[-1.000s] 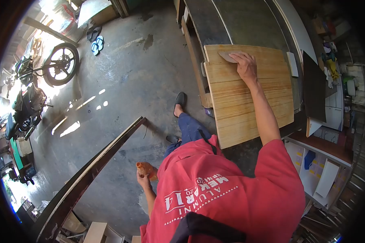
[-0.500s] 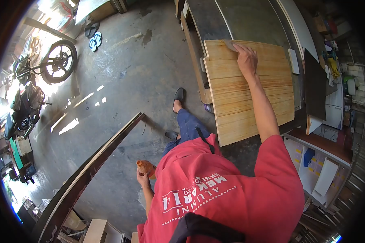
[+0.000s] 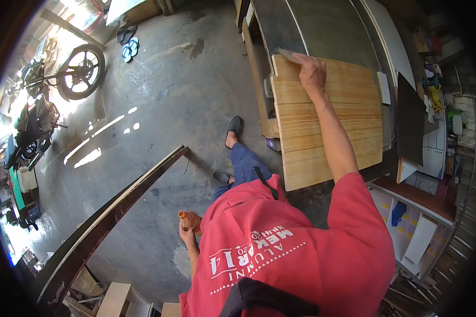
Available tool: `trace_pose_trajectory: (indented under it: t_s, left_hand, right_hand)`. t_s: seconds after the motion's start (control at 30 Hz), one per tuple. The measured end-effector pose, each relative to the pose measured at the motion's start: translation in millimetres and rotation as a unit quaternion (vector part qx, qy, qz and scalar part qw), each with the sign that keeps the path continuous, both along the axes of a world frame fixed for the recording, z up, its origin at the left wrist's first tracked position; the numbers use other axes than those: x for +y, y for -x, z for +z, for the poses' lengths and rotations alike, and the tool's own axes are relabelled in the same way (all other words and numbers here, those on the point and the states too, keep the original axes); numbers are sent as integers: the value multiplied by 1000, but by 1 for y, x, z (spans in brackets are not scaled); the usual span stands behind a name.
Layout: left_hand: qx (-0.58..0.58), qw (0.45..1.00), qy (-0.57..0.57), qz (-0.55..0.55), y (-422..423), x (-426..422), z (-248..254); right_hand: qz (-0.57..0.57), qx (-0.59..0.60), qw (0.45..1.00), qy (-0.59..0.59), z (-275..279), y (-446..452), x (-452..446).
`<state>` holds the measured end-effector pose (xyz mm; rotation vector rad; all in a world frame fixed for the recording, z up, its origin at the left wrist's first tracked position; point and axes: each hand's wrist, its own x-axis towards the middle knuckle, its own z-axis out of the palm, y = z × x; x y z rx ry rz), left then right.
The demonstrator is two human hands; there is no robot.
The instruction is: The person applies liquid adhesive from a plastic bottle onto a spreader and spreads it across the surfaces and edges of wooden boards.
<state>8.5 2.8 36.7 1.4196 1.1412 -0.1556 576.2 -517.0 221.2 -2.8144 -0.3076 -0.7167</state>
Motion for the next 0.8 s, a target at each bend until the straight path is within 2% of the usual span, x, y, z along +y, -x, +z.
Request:
trace_pose_trajectory:
  t_s: [0.13,0.33,0.43,0.6,0.7,0.73,0.8]
  left_hand:
    - [7,1000,-23,4,-5,-2,-2]
    - [-22,999,-24,7,-13,-6,-6]
    - [5,1000,-10,-11,-13,-4,-6]
    - [-19,1000,-9,-15,-15,0,-4]
    - [-19,1000,-14,-7,-15,0,0]
    - [-22,1000,-14,0,-16,0,0]
    - [-27,1000,-13,1,-17,0,-2]
  right_hand:
    - [-42,31,999,0,8,-2,-9]
    - [44,56,997,32,12,18,-2]
    - [-12,59,998,20,9,14,2]
    - [70,33,997,19,8,16,-9]
    - [115,33,991,53,15,17,-52]
    - [115,32,991,54,19,17,-62]
    - [40,64,996,54,25,15,-74]
